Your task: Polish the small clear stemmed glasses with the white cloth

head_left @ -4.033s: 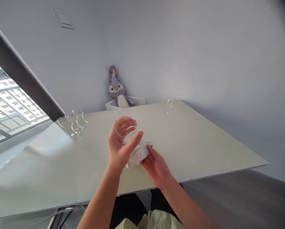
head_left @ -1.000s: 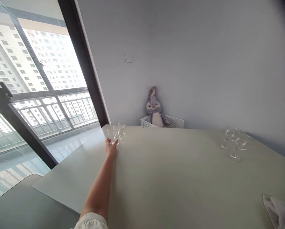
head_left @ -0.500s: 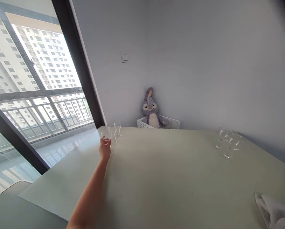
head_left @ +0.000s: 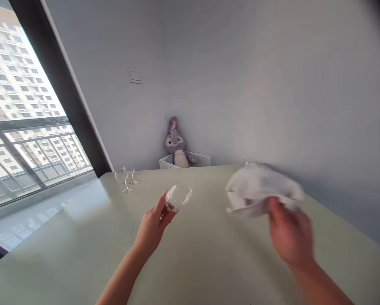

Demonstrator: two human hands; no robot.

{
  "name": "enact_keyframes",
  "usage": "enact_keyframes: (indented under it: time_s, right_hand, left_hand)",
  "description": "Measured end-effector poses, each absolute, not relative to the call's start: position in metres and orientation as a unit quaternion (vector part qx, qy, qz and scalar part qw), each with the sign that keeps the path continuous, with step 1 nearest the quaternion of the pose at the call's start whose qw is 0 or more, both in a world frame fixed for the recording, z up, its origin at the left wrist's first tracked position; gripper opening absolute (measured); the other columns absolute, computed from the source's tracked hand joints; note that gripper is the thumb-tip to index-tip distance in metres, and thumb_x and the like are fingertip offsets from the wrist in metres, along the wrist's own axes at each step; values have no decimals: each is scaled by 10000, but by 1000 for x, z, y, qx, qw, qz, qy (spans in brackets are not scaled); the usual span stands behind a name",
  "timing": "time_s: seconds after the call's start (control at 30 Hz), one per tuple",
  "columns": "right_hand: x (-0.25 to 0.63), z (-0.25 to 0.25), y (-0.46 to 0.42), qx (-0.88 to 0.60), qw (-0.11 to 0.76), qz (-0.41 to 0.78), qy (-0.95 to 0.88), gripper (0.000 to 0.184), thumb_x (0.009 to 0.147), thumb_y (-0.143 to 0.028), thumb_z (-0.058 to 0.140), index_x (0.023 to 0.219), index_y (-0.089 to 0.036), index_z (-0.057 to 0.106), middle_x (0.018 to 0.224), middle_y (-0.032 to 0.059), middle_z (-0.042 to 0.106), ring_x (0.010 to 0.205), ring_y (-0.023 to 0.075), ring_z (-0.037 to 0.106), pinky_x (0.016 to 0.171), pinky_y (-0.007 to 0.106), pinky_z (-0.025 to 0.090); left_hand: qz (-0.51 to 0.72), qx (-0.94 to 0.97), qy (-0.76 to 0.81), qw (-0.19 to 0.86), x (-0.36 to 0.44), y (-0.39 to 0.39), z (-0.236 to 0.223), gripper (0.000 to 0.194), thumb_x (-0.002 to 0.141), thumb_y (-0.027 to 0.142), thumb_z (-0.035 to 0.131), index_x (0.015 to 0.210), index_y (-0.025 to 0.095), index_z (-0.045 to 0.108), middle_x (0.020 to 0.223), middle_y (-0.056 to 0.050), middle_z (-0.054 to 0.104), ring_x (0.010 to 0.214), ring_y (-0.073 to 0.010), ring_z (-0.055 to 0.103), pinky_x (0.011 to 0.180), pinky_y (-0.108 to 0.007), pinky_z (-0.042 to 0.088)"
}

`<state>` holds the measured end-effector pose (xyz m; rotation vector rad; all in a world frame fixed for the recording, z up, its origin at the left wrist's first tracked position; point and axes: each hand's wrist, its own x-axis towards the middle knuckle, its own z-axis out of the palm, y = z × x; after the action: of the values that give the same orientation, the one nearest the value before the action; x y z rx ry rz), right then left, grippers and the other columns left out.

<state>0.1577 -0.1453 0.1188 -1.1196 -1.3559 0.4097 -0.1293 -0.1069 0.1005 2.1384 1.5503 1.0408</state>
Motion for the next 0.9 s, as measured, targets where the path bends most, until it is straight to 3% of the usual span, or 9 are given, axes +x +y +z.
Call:
enact_keyframes:
  time_s: [0.07,0.2,0.37,0.47,0.57,0.67,0.73,0.83,0.9]
  right_hand:
    - [137,122,-142,-457,568,232,-644,338,840,-446,441,632,-179,454,569,-21,387,534,118,356,482,245,289]
    - [113,128,-142,-380,402,420,-719,322,863,-416,409,654,-171,414,605,-40,320,558,90,281,519,227,260]
    - [119,102,-147,-348,294,638,-621,247,782,-357,536,657,-160,454,632,-37,358,565,84,367,562,227,363]
    - [121,70,-155,-323,263,769,-486,141,694,-270,583,719,-144,525,664,-12,445,561,111,479,526,255,434]
    - [115,43,-169,-243,318,854,-331,143,660,-213,528,777,-134,552,655,-1,501,551,117,521,516,250,459]
    - [103,31,-186,-183,400,872,-215,171,654,-198,511,813,-148,551,707,4,540,621,94,531,584,211,458]
    - [97,33,-196,-175,425,858,-230,182,685,-244,512,842,-158,547,762,19,553,677,109,537,628,241,463]
    - [97,45,-206,-208,389,792,-423,213,690,-239,513,891,-173,536,800,28,555,724,137,525,671,296,453]
    - [102,53,-208,-235,316,674,-625,233,629,-150,519,860,-178,539,792,15,556,741,140,506,702,296,439]
  left_hand:
    - [309,781,526,135,-118,-119,102,453,862,370,389,1300,289,306,683,41,550,570,-86,504,573,-192,427]
    - [219,845,485,46,-114,-129,95,479,883,330,365,1337,274,225,694,40,575,538,-72,505,545,-169,413]
    - [141,907,375,-131,-120,-135,69,531,889,195,359,1375,213,145,679,18,573,569,-87,542,512,-174,381]
    - [79,930,325,-150,-120,-142,59,584,872,124,363,1388,171,92,671,14,553,586,-97,542,522,-192,391]
    - [51,940,292,-166,-120,-145,55,608,871,86,338,1390,124,22,675,4,549,603,-113,545,533,-220,399]
    - [51,946,277,-162,-123,-144,54,599,882,97,327,1388,118,6,695,-4,560,621,-120,555,554,-235,408]
    - [38,952,280,-118,-126,-143,58,581,884,139,359,1385,137,64,725,-8,581,636,-121,565,560,-234,404]
    - [-21,954,300,6,-129,-147,79,541,861,212,447,1352,194,220,737,4,606,621,-116,566,536,-216,371]
    - [-47,941,316,109,-128,-152,98,478,859,264,458,1314,251,310,721,17,604,619,-105,560,540,-196,354]
